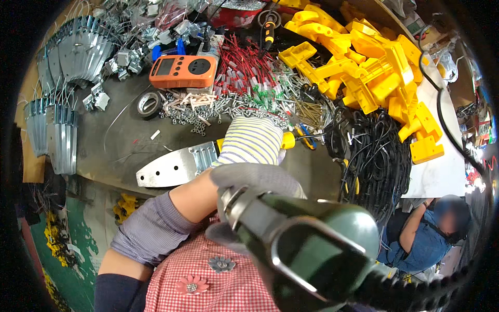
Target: Soldering and assembling components into a yellow plastic housing for an electronic device.
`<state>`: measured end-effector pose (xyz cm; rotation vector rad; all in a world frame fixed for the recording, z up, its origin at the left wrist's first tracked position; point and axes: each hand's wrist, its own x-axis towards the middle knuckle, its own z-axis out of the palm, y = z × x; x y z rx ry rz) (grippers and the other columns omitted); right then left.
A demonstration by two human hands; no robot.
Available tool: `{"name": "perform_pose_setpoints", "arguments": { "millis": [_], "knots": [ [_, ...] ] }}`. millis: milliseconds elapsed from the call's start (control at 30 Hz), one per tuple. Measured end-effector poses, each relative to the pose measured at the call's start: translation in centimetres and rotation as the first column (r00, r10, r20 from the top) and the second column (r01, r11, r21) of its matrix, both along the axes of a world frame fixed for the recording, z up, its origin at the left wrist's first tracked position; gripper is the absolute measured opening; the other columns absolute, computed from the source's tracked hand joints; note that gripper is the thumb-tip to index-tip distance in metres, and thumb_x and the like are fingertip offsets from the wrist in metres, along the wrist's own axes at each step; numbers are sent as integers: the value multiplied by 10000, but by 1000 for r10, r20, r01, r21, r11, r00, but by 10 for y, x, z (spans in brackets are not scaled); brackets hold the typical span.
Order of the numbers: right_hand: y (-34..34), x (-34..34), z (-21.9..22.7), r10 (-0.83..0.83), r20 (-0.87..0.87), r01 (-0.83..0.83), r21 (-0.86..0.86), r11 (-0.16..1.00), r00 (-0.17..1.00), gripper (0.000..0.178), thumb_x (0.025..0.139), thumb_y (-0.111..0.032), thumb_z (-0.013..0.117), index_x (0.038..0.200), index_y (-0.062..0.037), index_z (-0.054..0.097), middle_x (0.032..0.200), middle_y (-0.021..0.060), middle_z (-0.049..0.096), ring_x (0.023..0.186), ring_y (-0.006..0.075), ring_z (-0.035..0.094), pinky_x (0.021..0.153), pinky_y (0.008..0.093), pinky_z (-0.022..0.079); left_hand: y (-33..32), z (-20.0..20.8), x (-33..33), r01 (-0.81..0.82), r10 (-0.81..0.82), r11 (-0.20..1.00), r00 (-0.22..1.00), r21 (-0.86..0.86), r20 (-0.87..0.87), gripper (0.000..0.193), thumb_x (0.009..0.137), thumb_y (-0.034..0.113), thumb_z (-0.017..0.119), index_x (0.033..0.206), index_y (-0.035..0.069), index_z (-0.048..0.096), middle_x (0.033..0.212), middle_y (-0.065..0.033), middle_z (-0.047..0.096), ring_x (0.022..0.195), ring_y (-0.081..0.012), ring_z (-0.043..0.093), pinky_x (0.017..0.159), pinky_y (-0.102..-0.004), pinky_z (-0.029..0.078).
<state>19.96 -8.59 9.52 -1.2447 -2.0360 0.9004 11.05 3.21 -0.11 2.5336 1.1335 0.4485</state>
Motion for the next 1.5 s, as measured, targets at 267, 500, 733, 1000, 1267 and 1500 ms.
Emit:
{"name": "perform_pose_setpoints", "arguments": {
  "millis": [267,500,733,1000,1267,1500],
  "knots": [
    [0,3,-21,-103,-662,193,65,979,743,686,810,-464,829,1186,-46,436,642,83,596,545,223,619,511,358,534,-4,-1,0,-18,18,998,1000,65,4,284,795,327,711,864,54,745,783,-153,711,727,-318,693,686,-454,532],
    [20,15,-58,-21,-717,-10,-39,999,697,552,793,-441,839,977,-39,508,618,118,572,502,238,570,464,352,498,0,3,6,7,-6,1000,999,10,-49,211,843,185,582,865,77,762,761,-129,721,696,-269,705,605,-429,525],
    [1,17,-75,-115,-713,168,4,986,691,443,847,-152,754,1215,26,583,848,171,671,729,248,647,627,360,525,-2,4,3,8,-7,999,999,35,-39,221,834,185,578,873,67,761,741,-139,706,680,-269,693,607,-437,511],
    [36,7,0,175,-566,-169,63,984,805,723,849,-523,758,1298,-30,480,794,140,658,686,231,649,598,369,560,-26,16,-6,125,-122,981,992,-149,29,367,823,346,706,1068,73,702,964,-116,697,910,-293,687,790,-447,513],
    [70,-2,-27,286,-848,-75,283,956,447,839,805,-658,736,1258,6,497,701,112,620,568,245,624,526,389,553,-24,14,-120,200,-162,975,940,-101,300,642,668,297,817,1232,42,645,1022,-153,616,960,-351,608,849,-456,494],
    [69,-24,-28,-190,-744,171,-103,980,640,791,789,-627,772,1193,6,523,716,78,596,591,193,592,526,327,500,-28,1,-113,167,-125,970,966,-179,224,587,611,416,777,1058,50,668,1041,-160,631,984,-394,602,892,-468,492]
  ]
}}
